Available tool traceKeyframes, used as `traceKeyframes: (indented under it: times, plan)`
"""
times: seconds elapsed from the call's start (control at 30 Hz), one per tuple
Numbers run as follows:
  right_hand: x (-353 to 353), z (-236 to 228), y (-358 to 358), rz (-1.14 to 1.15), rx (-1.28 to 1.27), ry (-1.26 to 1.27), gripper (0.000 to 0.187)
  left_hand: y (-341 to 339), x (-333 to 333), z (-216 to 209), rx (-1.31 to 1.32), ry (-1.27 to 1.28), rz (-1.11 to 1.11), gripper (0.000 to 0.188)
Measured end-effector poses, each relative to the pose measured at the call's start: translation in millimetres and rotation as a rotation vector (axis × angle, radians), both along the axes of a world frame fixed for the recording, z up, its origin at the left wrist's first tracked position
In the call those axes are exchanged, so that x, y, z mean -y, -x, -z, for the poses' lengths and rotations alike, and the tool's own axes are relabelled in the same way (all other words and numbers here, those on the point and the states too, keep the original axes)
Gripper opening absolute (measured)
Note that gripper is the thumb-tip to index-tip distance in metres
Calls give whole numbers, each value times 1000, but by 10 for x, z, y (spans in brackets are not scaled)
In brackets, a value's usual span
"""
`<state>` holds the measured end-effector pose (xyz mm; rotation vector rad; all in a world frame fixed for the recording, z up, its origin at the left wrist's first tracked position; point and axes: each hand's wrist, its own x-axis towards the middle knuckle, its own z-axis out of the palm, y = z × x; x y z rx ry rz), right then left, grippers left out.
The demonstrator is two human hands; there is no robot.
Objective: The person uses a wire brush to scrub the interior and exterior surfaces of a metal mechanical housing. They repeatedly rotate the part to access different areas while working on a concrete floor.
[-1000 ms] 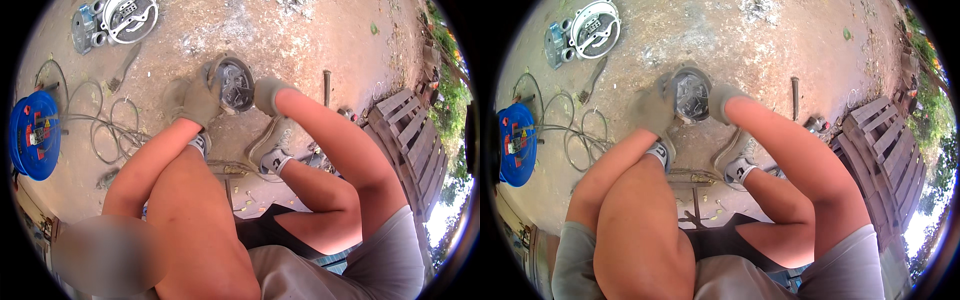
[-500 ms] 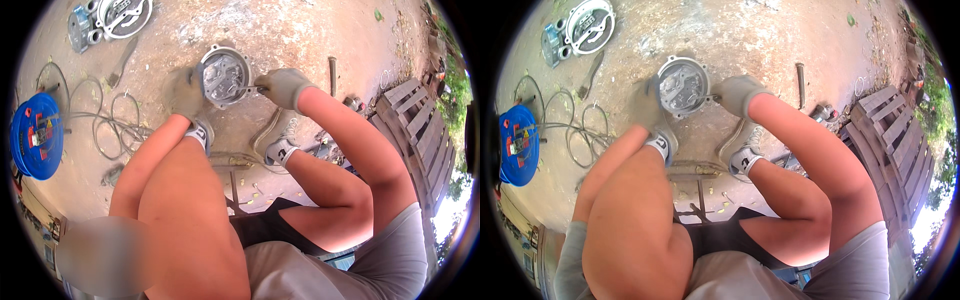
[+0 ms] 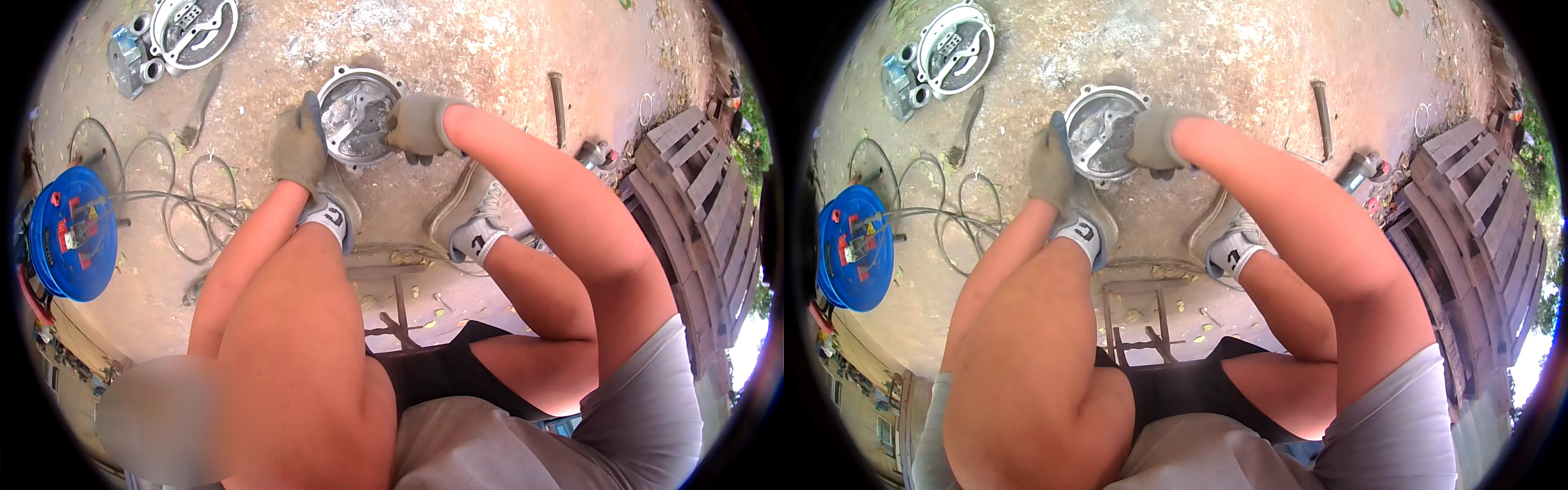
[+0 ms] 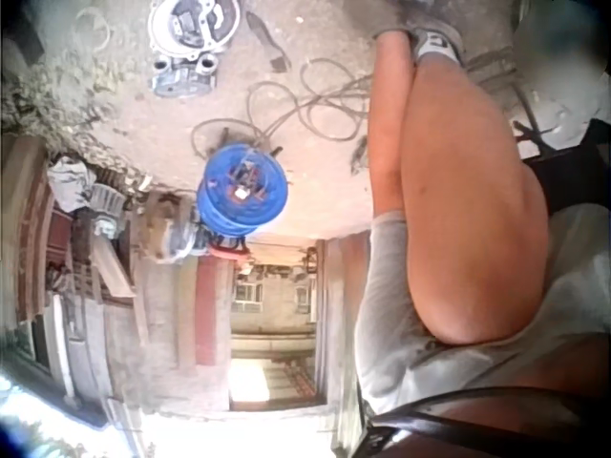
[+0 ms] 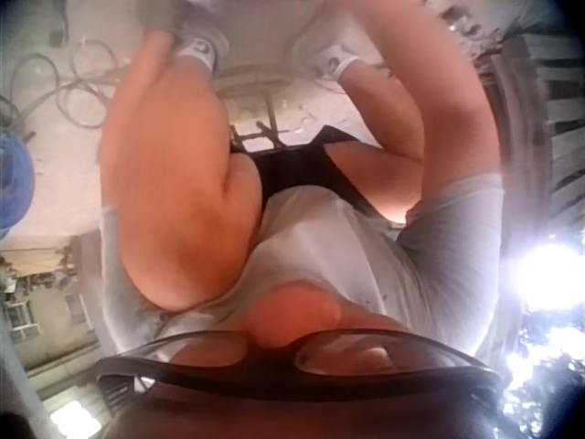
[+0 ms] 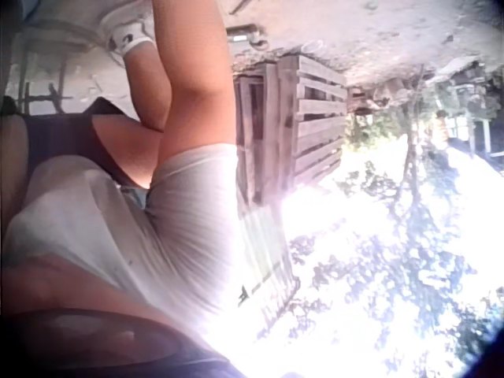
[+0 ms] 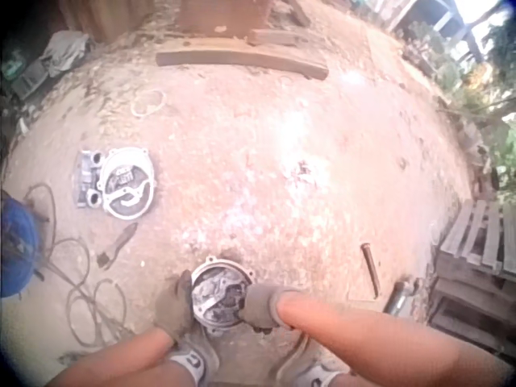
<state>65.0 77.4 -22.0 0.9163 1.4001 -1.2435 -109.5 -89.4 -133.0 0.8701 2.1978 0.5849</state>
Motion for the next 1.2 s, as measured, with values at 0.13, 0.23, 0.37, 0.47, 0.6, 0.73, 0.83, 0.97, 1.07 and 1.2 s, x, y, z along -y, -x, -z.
traceKeyframes:
  times: [0.13, 0.23, 0.37, 0.47, 0.6, 0.73, 0.83, 0.97, 1.07, 1.2]
  plan:
    - [-11, 303, -154, 133, -58, -24, 40, 27, -14, 82, 70, -41, 3, 73]
    - [352, 299, -255, 458, -50, 15, 41, 20, 1, 122, 127, -19, -29, 75]
    - [702, 402, -174, 34, -288, -125, 26, 24, -28, 100, 136, 50, -45, 79]
    - [839, 462, -144, 28, -433, -99, 34, 31, -22, 156, 149, 24, -70, 80]
    - [916, 145, -62, 888, -20, 123, 42, 43, -27, 70, 208, 59, -60, 82]
    - [1222, 130, -163, 1490, 46, 246, 44, 62, 4, 153, 149, 85, -70, 83]
    - [1338, 206, -319, 1607, -3, 329, 48, -26, -23, 127, 70, 15, -50, 84]
    - [1102, -14, -232, 1291, -21, 251, 48, 54, 28, 203, 158, 3, -74, 84]
    - [1005, 226, -319, 786, -223, 80, 45, 23, 0, 165, 165, 9, -48, 84]
    - [983, 452, -222, 337, -308, -13, 42, 5, 20, 219, 49, -60, -58, 82]
